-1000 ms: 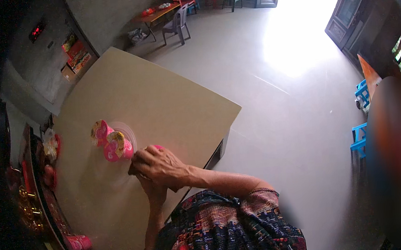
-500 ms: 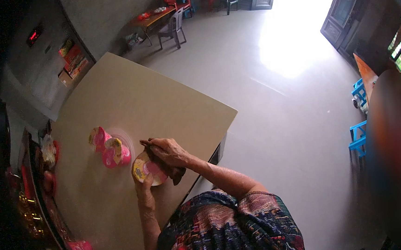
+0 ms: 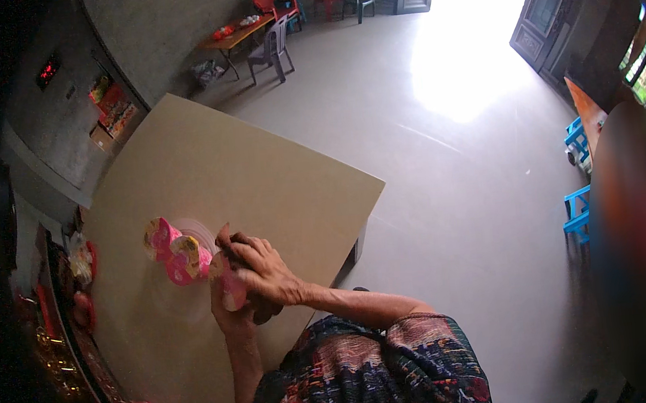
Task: The person wipes the exterior of several small pink and black cylindrical containers with a dark cloth. They handle the containers one by one, rotating them to clean all sides, and place the cleaned items onto a clear plastic tray on the table.
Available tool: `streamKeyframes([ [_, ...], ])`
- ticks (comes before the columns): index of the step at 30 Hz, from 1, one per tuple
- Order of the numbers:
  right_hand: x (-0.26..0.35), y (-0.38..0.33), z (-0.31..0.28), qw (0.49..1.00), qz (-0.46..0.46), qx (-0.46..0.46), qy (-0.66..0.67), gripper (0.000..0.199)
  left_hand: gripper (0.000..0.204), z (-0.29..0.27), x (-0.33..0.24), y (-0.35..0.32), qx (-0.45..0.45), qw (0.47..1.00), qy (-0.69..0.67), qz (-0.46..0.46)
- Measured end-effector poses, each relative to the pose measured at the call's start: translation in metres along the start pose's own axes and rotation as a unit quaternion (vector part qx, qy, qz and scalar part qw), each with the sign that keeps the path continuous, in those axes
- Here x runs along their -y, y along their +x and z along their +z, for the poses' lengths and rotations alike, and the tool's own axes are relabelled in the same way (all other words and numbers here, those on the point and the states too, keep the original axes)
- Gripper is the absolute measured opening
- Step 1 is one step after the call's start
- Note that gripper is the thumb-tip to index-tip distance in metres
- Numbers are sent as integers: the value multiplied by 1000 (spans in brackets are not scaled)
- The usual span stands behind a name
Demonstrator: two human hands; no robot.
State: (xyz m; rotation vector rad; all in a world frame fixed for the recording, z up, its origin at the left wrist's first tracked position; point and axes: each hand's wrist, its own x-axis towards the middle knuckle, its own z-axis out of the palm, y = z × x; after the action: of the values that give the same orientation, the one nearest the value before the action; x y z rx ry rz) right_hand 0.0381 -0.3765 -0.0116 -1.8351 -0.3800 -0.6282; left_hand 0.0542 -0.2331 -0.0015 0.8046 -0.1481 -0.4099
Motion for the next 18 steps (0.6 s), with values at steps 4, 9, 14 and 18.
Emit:
streamKeyframes([
  [4, 22, -14, 2, 988, -42, -43, -141, 67, 54, 18, -5, 7, 52, 998, 0, -33],
  [9, 8, 9, -11, 992, -65, 12, -109, 45, 55, 5, -5, -1, 21, 997, 32, -65],
  [14, -16, 55, -24, 962, 32, 164, 214, 44, 54, -7, -4, -11, 4, 996, -5, -93],
  [18, -64, 58, -10, 903, 106, 288, 302, 47, 49, -11, 4, -24, 20, 991, 1, -135],
])
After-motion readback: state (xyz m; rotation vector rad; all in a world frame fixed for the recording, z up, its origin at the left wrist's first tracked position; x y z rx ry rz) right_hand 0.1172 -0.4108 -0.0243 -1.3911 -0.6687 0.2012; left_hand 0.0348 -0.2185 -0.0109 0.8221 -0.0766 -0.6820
